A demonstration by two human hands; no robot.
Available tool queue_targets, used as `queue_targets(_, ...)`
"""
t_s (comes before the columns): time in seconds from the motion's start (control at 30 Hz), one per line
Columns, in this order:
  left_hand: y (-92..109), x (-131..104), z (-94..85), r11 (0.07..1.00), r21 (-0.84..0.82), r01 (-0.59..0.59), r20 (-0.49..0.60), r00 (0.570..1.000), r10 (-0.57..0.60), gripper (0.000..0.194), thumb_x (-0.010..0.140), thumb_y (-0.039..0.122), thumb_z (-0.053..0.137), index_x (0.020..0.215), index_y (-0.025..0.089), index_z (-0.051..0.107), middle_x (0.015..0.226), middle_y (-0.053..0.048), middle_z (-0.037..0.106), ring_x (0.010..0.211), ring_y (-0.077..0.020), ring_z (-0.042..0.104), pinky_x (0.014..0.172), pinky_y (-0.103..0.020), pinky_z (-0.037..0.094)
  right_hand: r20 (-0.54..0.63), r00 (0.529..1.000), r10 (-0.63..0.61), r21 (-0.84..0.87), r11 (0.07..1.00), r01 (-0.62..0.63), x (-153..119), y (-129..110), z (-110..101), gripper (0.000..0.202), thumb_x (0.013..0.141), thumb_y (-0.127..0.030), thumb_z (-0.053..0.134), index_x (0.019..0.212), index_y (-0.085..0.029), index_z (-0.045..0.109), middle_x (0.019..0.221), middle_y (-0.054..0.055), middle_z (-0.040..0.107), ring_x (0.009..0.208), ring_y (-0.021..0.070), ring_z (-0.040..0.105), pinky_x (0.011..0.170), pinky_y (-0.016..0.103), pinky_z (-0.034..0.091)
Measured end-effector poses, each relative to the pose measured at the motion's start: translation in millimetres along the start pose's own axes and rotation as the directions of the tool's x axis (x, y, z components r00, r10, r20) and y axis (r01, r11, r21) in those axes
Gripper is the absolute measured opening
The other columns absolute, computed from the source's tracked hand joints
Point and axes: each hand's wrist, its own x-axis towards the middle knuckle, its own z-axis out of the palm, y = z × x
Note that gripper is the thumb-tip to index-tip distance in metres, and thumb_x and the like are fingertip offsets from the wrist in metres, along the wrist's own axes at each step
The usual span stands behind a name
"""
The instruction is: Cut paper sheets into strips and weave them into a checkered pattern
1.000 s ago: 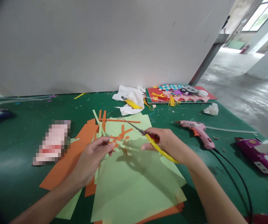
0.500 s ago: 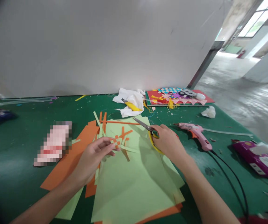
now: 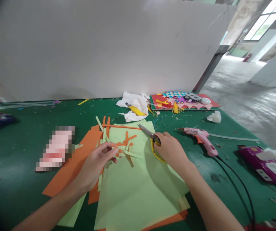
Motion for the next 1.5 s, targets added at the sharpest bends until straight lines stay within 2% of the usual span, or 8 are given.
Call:
queue_targets(0.43, -2.7, 4.2, -4.2, 0.999, 0.041, -0.010, -0.032, 0.999, 0.011, 0.018, 0.085, 0.038, 0.061, 0.082, 0.020, 0.061, 0.079, 0.001, 0.062, 0.075, -0.0124, 0.060, 0.064, -0.021, 0.049, -0.036, 0.996, -0.084, -0.180, 0.981, 0.076, -10.6, -6.5, 4.8, 0.045, 0.091, -0.026, 0.045, 0.133, -0.013, 0.052, 0.101, 0.013, 0.060, 0.096, 0.0265, 0.058, 0.085, 0.036, 0.042)
queue_targets(0.93, -3.9, 1.9, -5.1, 0.984, 0.176, -0.040, 0.004, 0.999, 0.040, 0.025, 0.087, 0.041, 0.057, 0.088, 0.019, 0.068, 0.076, -0.001, 0.071, 0.067, -0.0136, 0.063, 0.063, -0.022, 0.049, -0.113, 0.982, -0.149, -0.291, 0.950, 0.111, -17.2, -6.9, -0.4, 0.037, 0.089, -0.026, 0.049, 0.120, -0.013, 0.063, 0.090, 0.014, 0.059, 0.090, 0.0284, 0.055, 0.079, 0.037, 0.043)
queue_targets(1.0, -4.2, 0.7, -3.7, 0.968, 0.243, -0.065, 0.023, 0.998, 0.061, 0.025, 0.087, 0.041, 0.057, 0.086, 0.019, 0.069, 0.076, -0.001, 0.070, 0.068, -0.0139, 0.063, 0.063, -0.022, 0.049, -0.173, 0.974, -0.144, -0.207, 0.973, 0.107, -16.5, -10.6, -7.0, 0.032, 0.090, -0.026, 0.048, 0.114, -0.015, 0.066, 0.090, 0.012, 0.060, 0.090, 0.0270, 0.056, 0.077, 0.036, 0.043)
queue_targets(1.1, -5.1, -1.3, -1.1, 0.921, 0.368, -0.130, 0.075, 0.991, 0.110, 0.024, 0.088, 0.039, 0.056, 0.081, 0.019, 0.070, 0.080, -0.001, 0.071, 0.072, -0.0150, 0.063, 0.065, -0.023, 0.049, -0.191, 0.970, -0.148, 0.131, 0.976, 0.175, -17.0, -22.7, -16.3, 0.030, 0.093, -0.032, 0.046, 0.107, -0.018, 0.067, 0.090, 0.008, 0.063, 0.080, 0.0204, 0.058, 0.071, 0.030, 0.043)
queue_targets(1.2, -6.6, -2.8, 0.9, 0.893, 0.407, -0.192, 0.169, 0.977, 0.133, 0.017, 0.087, 0.034, 0.057, 0.090, 0.022, 0.070, 0.084, 0.001, 0.073, 0.076, -0.0152, 0.065, 0.068, -0.023, 0.049, 0.014, 0.967, -0.256, 0.514, 0.831, 0.213, -21.9, -39.5, -18.2, 0.028, 0.089, -0.040, 0.051, 0.094, -0.020, 0.070, 0.082, 0.004, 0.066, 0.068, 0.0146, 0.056, 0.060, 0.024, 0.040)
queue_targets(1.27, -7.5, -3.7, 1.5, 0.892, 0.398, -0.213, 0.220, 0.967, 0.132, 0.018, 0.087, 0.032, 0.058, 0.101, 0.024, 0.068, 0.082, 0.002, 0.073, 0.076, -0.0149, 0.066, 0.070, -0.023, 0.049, 0.162, 0.922, -0.352, 0.665, 0.729, 0.161, -26.5, -49.9, -14.5, 0.025, 0.086, -0.041, 0.055, 0.084, -0.020, 0.069, 0.073, 0.001, 0.064, 0.064, 0.0123, 0.052, 0.056, 0.022, 0.037)
queue_targets(1.37, -8.2, -4.3, 1.5, 0.887, 0.396, -0.237, 0.249, 0.958, 0.145, 0.024, 0.088, 0.031, 0.057, 0.111, 0.026, 0.062, 0.079, 0.003, 0.073, 0.076, -0.0146, 0.066, 0.072, -0.024, 0.049, 0.242, 0.890, -0.388, 0.747, 0.660, 0.085, -31.0, -59.6, -6.6, 0.022, 0.083, -0.036, 0.058, 0.072, -0.018, 0.064, 0.061, -0.004, 0.054, 0.057, 0.0088, 0.044, 0.051, 0.020, 0.032)
queue_targets(1.5, -8.0, -2.9, -1.4, 0.871, 0.428, -0.241, 0.174, 0.968, 0.182, 0.026, 0.091, 0.032, 0.052, 0.115, 0.025, 0.058, 0.084, 0.002, 0.073, 0.082, -0.0156, 0.067, 0.075, -0.025, 0.051, 0.201, 0.929, -0.311, 0.723, 0.687, 0.074, -27.2, -58.6, -3.9, 0.024, 0.083, -0.035, 0.056, 0.068, -0.017, 0.061, 0.057, -0.005, 0.049, 0.054, 0.0079, 0.040, 0.049, 0.020, 0.028)
